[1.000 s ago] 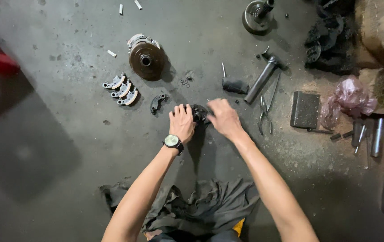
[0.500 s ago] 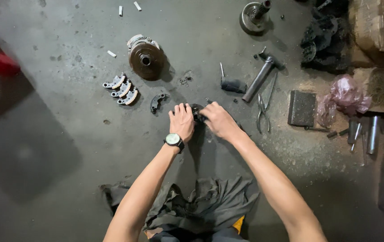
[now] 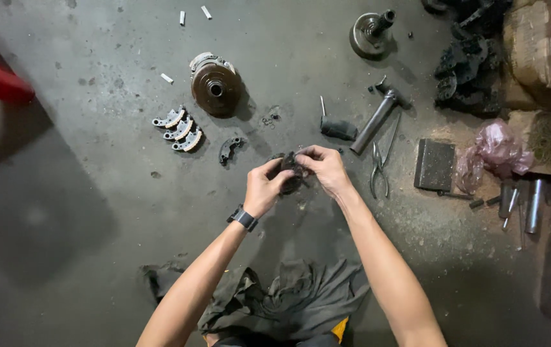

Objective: The person sits on the floor and assembles mechanical parts, using a hammer to tap components into place and pliers to adjust small pieces. They handle a cylindrical housing, brake shoes, and small metal clips, arranging them on the floor and fitting them together.

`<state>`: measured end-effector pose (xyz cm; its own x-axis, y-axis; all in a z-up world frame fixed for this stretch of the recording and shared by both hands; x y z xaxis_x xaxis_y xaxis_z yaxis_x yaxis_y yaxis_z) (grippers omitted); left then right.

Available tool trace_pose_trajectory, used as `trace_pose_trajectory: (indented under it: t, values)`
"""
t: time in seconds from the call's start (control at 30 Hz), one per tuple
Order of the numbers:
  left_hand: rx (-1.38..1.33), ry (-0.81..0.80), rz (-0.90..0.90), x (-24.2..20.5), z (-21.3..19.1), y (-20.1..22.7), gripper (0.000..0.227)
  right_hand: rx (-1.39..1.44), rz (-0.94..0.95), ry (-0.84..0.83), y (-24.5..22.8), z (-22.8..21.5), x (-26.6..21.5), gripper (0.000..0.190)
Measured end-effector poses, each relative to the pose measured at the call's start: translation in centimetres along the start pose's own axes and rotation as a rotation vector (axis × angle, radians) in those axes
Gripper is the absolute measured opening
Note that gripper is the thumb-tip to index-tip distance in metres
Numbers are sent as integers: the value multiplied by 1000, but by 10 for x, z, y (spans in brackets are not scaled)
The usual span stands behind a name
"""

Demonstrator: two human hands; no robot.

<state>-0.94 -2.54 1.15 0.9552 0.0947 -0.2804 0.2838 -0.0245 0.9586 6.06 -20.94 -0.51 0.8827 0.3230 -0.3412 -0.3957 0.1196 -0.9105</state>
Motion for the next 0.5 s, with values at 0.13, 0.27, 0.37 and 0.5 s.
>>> trace_pose_trajectory:
  t: [0.13,0.27,0.37,0.5]
  values:
    - [53,61,-105,8,-1,-22,36,23,74,21,5,7,-4,17]
    - [-450,-137,-511,17,-8,-75,42,124,115,-23,4,15,5,17]
    - [-237,-27,-403,20,-43,-59,43,-175,-28,24,2,7,34,20]
    - [375,281,-175,20,-95,-9,36,-1013,-419,127,10,2,80,23]
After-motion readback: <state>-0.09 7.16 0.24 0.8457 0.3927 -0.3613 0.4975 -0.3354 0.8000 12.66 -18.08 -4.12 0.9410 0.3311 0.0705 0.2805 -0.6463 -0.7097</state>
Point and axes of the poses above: each hand's wrist, its own x-axis towards the middle knuckle, its own z-axis out of the palm, y = z × x, the point moved 3 cm from there along x, towards the middle knuckle, and after that the axes turned 7 degrees about -z, right-handed, at the moved point
